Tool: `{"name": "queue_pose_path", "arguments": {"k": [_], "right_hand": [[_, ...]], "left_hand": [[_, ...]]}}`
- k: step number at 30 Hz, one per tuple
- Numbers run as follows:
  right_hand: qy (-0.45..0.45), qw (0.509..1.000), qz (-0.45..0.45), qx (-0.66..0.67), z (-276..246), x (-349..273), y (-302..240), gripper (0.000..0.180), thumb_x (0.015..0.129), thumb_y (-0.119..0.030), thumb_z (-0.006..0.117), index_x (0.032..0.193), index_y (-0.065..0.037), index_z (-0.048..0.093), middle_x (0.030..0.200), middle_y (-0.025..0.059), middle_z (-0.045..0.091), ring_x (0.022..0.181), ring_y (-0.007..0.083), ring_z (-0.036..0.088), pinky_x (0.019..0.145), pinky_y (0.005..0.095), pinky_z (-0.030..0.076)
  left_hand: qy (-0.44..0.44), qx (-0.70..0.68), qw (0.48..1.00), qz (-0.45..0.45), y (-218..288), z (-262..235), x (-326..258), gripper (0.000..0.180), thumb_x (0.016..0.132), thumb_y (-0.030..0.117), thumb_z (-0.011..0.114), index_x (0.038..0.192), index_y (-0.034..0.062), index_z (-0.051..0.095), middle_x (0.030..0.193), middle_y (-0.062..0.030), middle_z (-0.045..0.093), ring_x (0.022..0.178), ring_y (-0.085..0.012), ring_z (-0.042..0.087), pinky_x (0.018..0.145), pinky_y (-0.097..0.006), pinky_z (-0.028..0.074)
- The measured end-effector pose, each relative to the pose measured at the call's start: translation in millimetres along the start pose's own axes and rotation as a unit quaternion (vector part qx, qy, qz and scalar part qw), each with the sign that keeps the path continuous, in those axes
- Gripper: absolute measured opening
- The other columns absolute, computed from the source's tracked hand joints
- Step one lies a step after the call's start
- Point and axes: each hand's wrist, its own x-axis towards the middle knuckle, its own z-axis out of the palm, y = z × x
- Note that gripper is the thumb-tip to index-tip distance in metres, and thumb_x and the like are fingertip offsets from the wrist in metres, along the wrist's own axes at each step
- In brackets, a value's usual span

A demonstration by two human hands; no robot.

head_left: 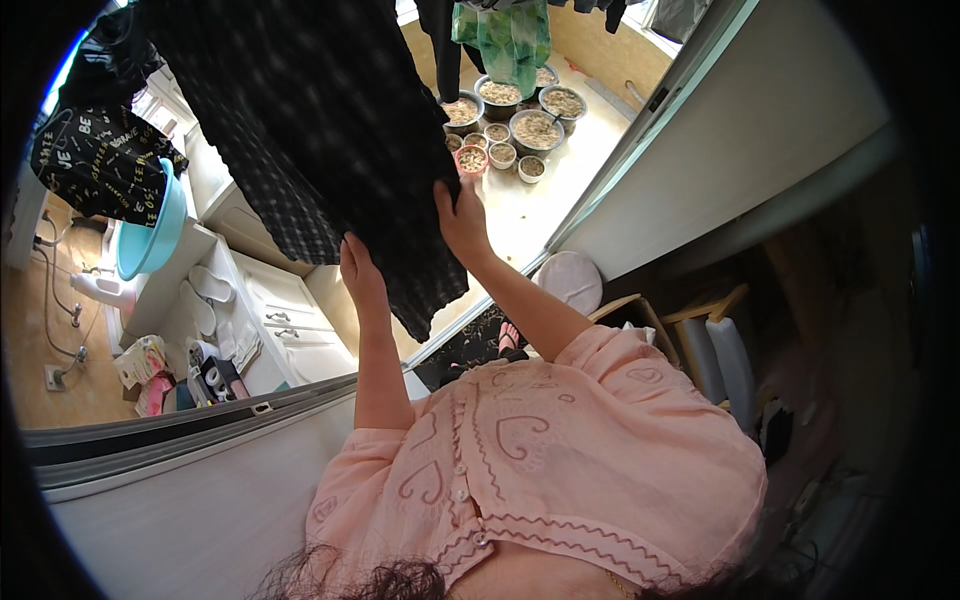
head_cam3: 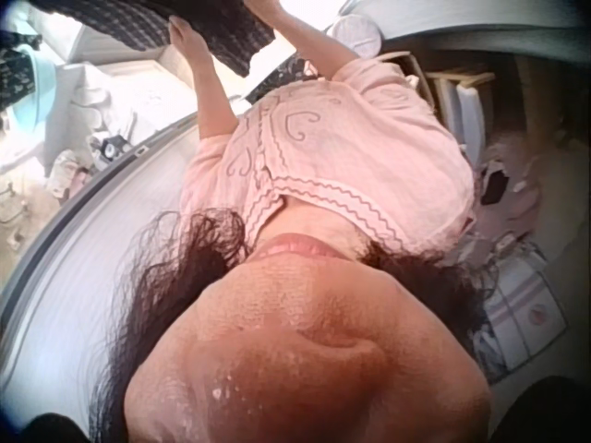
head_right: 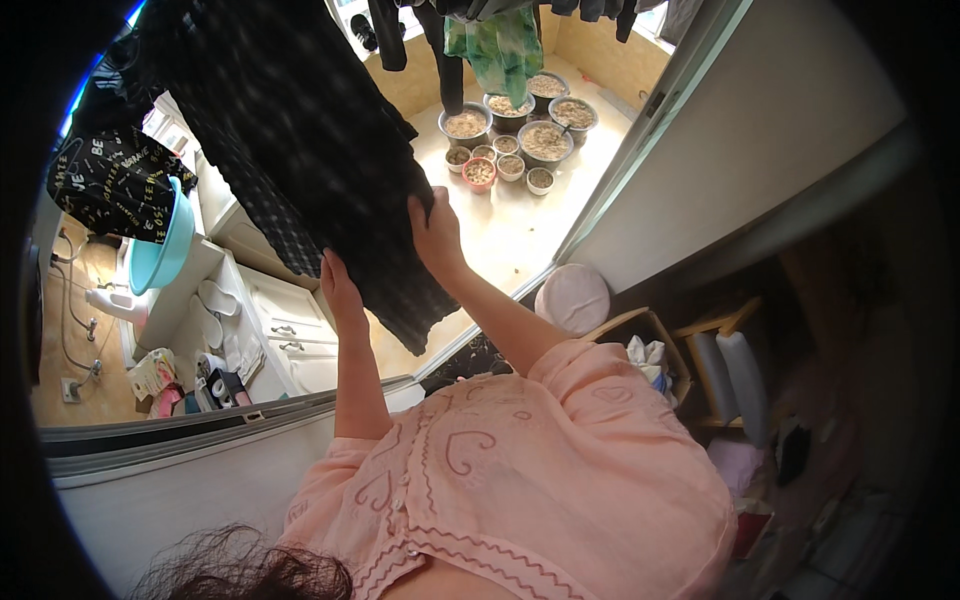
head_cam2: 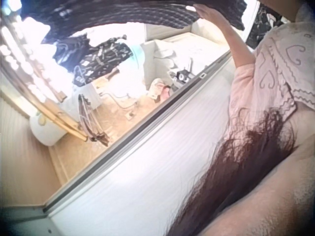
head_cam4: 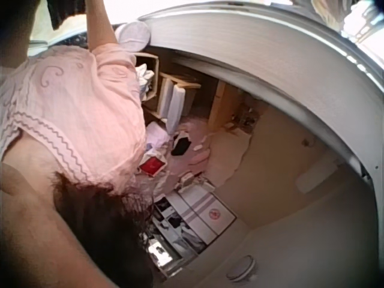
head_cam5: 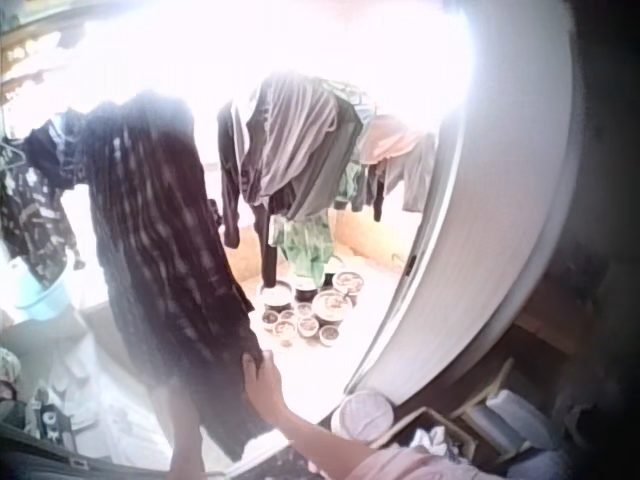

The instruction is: The person carries a black garment from the bathroom into a bedroom, then moves to a balcony area. They place the garment on a hanger and hang it on a clothes rack among other items.

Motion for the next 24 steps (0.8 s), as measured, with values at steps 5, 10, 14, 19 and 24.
{"name": "queue_pose_path", "arguments": {"k": [5, 10, 14, 19, 24], "right_hand": [[-0.094, 0.991, -0.097, -0.021, 8, -11, -18, 0.017, 0.089, -0.014, 0.048, 0.09, 0.003, 0.048, 0.067, 0.0266, 0.055, 0.067, 0.0442, 0.054, 0.056, 0.0455, 0.042], [-0.046, 0.995, -0.06, -0.063, -23, 30, -6, 0.014, 0.089, -0.012, 0.048, 0.091, 0.002, 0.051, 0.068, 0.0255, 0.056, 0.066, 0.043, 0.055, 0.054, 0.0454, 0.042], [-0.017, 0.998, -0.051, -0.029, 0, 14, -17, 0.013, 0.089, -0.011, 0.048, 0.092, 0.002, 0.05, 0.07, 0.026, 0.055, 0.067, 0.0433, 0.055, 0.055, 0.0453, 0.042], [-0.1, 0.988, -0.087, -0.077, -3, 19, -15, 0.014, 0.088, -0.01, 0.051, 0.092, 0.003, 0.053, 0.068, 0.0236, 0.055, 0.066, 0.0407, 0.055, 0.056, 0.0395, 0.043], [-0.068, 0.99, -0.107, -0.053, -27, 43, 8, 0.019, 0.088, -0.017, 0.052, 0.082, 0.002, 0.052, 0.07, 0.024, 0.055, 0.068, 0.0426, 0.052, 0.058, 0.0414, 0.04]], "left_hand": [[-0.017, 0.039, 0.998, 0.035, 12, 1, 7, 0.043, 0.097, 0.035, 0.037, 0.104, -0.0033, 0.056, 0.095, -0.0052, 0.061, 0.085, -0.0115, 0.053, 0.078, -0.023, 0.041], [0.052, -0.001, 0.998, 0.041, 9, -30, 20, 0.043, 0.096, 0.034, 0.038, 0.094, -0.0037, 0.058, 0.084, -0.0053, 0.063, 0.075, -0.0106, 0.056, 0.07, -0.022, 0.043], [0.012, 0.052, 0.998, 0.029, 17, -1, 5, 0.042, 0.096, 0.033, 0.039, 0.097, -0.0043, 0.058, 0.09, -0.0055, 0.061, 0.08, -0.0105, 0.052, 0.075, -0.023, 0.041], [0.032, -0.057, 0.998, 0.008, 19, -13, 18, 0.041, 0.095, 0.035, 0.041, 0.099, -0.0021, 0.058, 0.095, -0.0054, 0.062, 0.085, -0.011, 0.054, 0.077, -0.022, 0.042], [0.025, -0.114, 0.993, 0.01, 10, -37, 30, 0.038, 0.094, 0.035, 0.043, 0.103, 0.0005, 0.057, 0.098, -0.0033, 0.061, 0.087, -0.0094, 0.056, 0.079, -0.021, 0.042]]}}
